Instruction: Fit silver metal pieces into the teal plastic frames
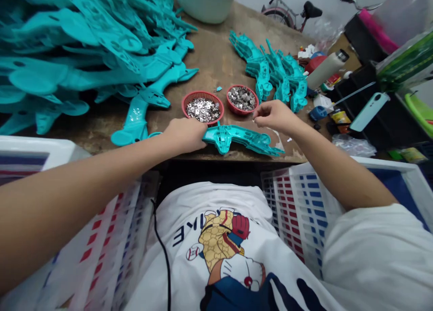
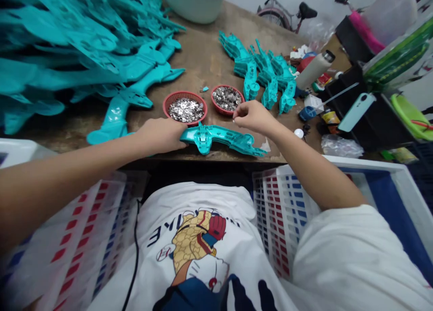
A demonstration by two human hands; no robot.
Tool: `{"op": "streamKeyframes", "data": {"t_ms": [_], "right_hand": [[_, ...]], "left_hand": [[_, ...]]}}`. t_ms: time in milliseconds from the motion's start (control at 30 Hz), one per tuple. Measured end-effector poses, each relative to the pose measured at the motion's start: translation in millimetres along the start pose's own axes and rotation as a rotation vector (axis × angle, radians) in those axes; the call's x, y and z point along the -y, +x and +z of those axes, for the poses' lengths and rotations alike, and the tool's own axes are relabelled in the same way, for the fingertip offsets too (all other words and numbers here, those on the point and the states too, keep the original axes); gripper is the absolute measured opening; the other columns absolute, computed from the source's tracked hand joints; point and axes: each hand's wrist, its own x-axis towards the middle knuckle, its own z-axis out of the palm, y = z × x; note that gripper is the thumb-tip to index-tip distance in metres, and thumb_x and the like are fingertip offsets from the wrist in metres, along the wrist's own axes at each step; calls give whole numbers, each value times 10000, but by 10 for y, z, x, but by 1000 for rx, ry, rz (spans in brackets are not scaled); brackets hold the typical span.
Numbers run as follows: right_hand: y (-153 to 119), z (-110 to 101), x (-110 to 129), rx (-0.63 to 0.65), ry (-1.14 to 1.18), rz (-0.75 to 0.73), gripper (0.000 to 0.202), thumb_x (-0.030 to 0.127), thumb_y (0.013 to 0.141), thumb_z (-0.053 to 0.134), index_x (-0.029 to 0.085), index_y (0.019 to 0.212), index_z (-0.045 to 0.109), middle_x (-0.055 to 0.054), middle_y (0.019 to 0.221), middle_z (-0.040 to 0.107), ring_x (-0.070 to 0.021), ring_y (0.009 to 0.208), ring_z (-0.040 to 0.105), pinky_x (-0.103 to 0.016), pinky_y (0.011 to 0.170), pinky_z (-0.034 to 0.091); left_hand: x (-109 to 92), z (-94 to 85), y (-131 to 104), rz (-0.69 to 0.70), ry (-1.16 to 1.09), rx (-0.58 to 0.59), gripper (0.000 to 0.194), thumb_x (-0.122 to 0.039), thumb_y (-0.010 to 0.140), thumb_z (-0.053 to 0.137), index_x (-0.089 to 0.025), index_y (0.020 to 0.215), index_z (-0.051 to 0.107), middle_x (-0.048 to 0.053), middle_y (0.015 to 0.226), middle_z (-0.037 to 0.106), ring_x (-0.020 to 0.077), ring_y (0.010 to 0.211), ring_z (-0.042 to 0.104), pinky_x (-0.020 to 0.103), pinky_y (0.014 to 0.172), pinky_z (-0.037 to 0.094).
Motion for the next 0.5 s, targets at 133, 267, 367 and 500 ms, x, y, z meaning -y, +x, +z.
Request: {"op": "streamKeyframes", "data": {"t_ms": [133,267,367,500], "right_hand": [[-303,137,101,136,61,128,70,158,807,775,196,849,815,-4,702,751,-224,678,727,-288,641,544],[-317,180,145,108,-19,178,142,100,854,748,193,866,854,-11,688,762,-250,698,762,-294,633,554],[-315,163,179,103,-27,169,158,88,885,736,187,863,856,-25,706,778,-254,717,779,-302,680,589],[-345,165,201,86,-80,138,164,116,885,720,186,884,868,-30,724,793,-259,712,786,-312,667,602]], "left_hand": [[-1,6,44,-23,-14,28,558,-528,1000,750,-236,1473,802,216,1444,819,471,1300,799,496,1046,647],[-27,-16,31,-41,-17,34,551,-539,1008,744,-255,1475,813,198,1455,817,466,1317,786,490,1060,640],[-38,-20,15,-48,-10,25,554,-516,1003,744,-238,1477,814,209,1458,814,484,1314,787,513,1067,643],[-36,-7,13,-39,-16,22,546,-494,1005,734,-219,1470,811,224,1448,815,497,1326,789,528,1083,644]]}}
